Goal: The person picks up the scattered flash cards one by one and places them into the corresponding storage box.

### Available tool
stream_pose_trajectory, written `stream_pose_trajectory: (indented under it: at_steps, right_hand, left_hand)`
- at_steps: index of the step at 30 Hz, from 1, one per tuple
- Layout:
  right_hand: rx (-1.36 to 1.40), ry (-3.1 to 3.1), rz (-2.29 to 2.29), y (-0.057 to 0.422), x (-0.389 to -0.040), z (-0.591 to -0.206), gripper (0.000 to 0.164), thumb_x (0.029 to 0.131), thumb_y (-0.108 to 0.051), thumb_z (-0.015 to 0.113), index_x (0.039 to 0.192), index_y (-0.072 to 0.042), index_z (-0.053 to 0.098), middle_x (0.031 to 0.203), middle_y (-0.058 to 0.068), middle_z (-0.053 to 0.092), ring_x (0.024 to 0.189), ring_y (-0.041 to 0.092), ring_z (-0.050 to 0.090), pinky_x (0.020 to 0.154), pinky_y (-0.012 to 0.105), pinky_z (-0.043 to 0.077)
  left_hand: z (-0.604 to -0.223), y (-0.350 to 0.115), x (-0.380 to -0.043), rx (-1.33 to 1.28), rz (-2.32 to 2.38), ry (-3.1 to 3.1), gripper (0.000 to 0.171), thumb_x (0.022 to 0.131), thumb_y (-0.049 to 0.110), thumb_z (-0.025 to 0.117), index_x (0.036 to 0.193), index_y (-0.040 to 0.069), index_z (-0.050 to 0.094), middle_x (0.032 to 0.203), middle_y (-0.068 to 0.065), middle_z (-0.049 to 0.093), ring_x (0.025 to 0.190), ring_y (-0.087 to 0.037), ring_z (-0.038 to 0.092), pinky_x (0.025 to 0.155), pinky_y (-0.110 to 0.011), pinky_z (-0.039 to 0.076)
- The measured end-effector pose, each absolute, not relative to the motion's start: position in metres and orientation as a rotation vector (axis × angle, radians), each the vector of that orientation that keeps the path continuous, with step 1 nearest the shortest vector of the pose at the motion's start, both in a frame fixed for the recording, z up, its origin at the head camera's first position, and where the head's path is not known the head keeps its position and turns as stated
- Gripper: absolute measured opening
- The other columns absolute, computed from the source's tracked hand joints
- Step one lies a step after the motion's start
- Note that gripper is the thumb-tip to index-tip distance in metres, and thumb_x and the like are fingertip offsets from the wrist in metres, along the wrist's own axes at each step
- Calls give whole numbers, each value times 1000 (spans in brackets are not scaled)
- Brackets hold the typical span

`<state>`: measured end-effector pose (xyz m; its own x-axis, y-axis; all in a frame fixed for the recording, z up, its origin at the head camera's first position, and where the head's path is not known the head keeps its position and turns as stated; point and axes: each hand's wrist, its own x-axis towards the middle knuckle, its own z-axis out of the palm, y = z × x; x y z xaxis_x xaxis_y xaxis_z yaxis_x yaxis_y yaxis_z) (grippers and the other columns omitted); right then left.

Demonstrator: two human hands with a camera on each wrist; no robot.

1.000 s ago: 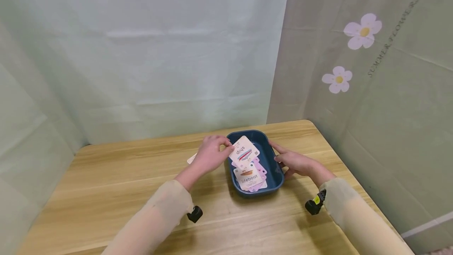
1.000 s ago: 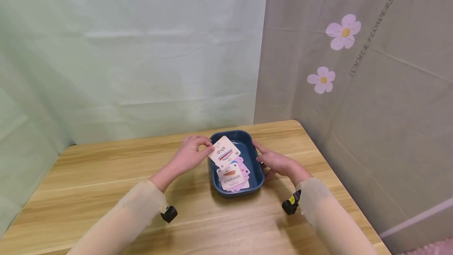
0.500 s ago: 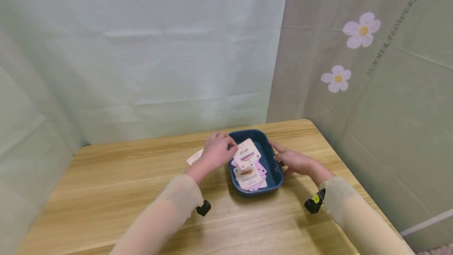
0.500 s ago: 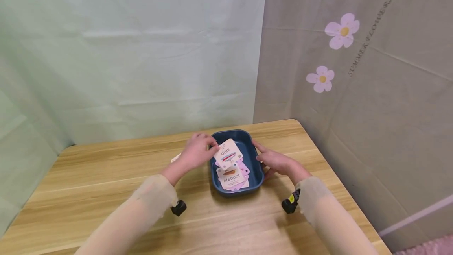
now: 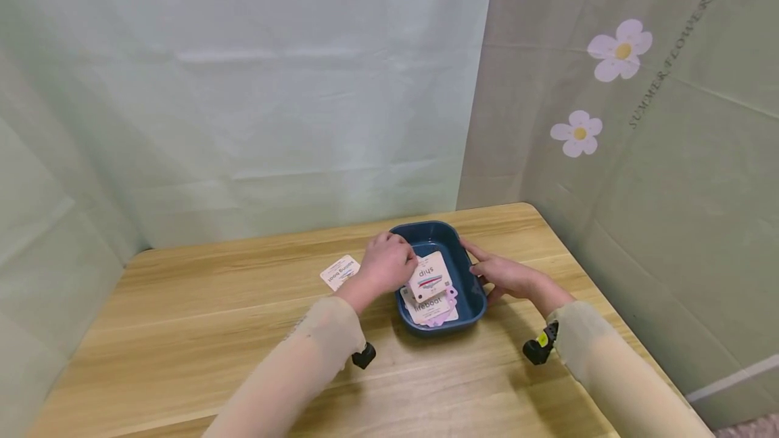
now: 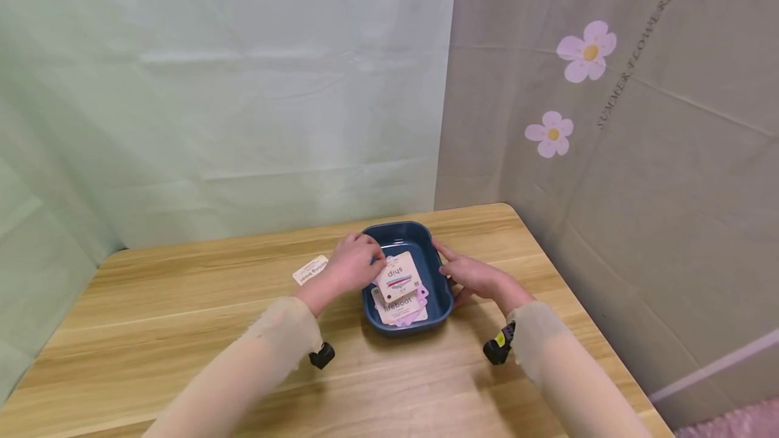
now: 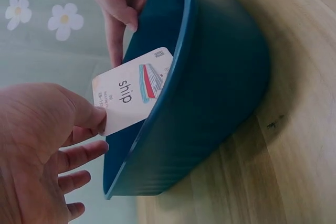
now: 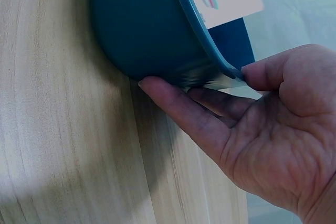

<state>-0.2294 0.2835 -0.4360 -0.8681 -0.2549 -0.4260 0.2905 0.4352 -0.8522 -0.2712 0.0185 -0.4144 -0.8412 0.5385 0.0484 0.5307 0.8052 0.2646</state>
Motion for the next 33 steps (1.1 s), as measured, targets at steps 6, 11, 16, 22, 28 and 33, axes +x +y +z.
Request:
stream_pose_trajectory:
  at_steps: [6,11,16,22,28,33]
  right_hand:
    - [19,2191,-1439,285,-230,-433,70,107,-11,36,165,-33,4,167,26,6,133,51,45,80,54,59]
    - [23,2196,-1442,285,-229,-432,70,107,-10,35,166,-32,4,167,27,8,130,49,47,80,54,59]
    - [23,2196,-1443,284,-228,-431,69,108,-11,35,166,-32,3,166,28,9,135,51,44,81,55,59]
    - [5,2189,-1447,282,-229,-430,68,109,-13,37,166,-33,5,167,25,7,138,53,40,81,55,59]
    - [28,2170,-1457,278,-227,-432,70,107,-10,38,166,-33,7,167,25,7,135,52,43,79,54,59]
    - [27,2191,-1439,277,-226,-434,70,107,-10,38,165,-34,8,168,23,5,127,47,51,77,53,60]
  left_hand:
    - [-419,23,-275,893,387,2944,24,105,29,55,101,18,76,128,-6,62,133,-33,44,119,-50,24]
    - [-420,28,-277,899,348,2926,27,106,30,53,109,17,76,132,-6,61,135,-32,43,118,-49,25]
    - [-420,32,-277,907,318,2919,27,106,32,54,112,19,77,132,-5,61,135,-33,43,117,-50,28]
    - [-423,32,-277,889,329,2935,25,105,33,57,111,21,77,131,-5,62,135,-33,42,117,-51,26]
    - [-425,23,-276,899,413,2927,25,103,32,59,119,20,75,134,-8,60,136,-36,42,117,-54,26]
    - [-419,9,-274,869,553,2934,32,102,32,62,129,17,70,139,-9,58,139,-38,40,118,-53,26]
